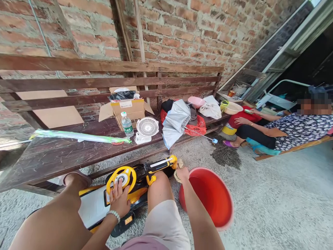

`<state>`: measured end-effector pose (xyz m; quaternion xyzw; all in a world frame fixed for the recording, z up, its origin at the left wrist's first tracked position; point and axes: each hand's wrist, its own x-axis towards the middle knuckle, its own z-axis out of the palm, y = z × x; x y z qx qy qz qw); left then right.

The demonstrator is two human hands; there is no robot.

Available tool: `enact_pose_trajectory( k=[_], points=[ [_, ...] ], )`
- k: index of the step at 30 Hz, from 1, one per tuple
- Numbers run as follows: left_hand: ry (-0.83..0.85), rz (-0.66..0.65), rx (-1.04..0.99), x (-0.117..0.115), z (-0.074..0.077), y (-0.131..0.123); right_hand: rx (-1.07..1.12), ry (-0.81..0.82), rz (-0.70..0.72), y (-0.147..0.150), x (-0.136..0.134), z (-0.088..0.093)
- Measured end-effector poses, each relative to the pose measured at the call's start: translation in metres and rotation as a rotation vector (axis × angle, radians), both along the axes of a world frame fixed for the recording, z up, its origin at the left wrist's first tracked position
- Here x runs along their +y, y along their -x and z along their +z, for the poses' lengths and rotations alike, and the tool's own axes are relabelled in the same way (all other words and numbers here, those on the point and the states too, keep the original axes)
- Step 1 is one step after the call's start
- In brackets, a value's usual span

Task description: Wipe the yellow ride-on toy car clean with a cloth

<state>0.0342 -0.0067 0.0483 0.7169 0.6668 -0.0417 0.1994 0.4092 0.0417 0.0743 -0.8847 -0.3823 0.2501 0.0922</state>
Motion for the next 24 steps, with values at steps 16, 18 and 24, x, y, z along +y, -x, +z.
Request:
enact_pose_trajectory(
  k=[16, 18, 24],
  points=[
    [0.001, 0.000, -0.012, -0.001, 0.000, -0.001, -0.302, -0.157, 0.196, 0.011, 0.008, 0.034],
    [-0.001, 0.009, -0.021, 0.000, -0.001, -0.002, -0.329, -0.141, 0.233, 0.003, 0.012, 0.032],
    [0.014, 0.001, -0.010, -0.001, -0.002, -0.001, -0.253, 0.032, 0.417, 0.030, 0.004, -0.016]
  ],
)
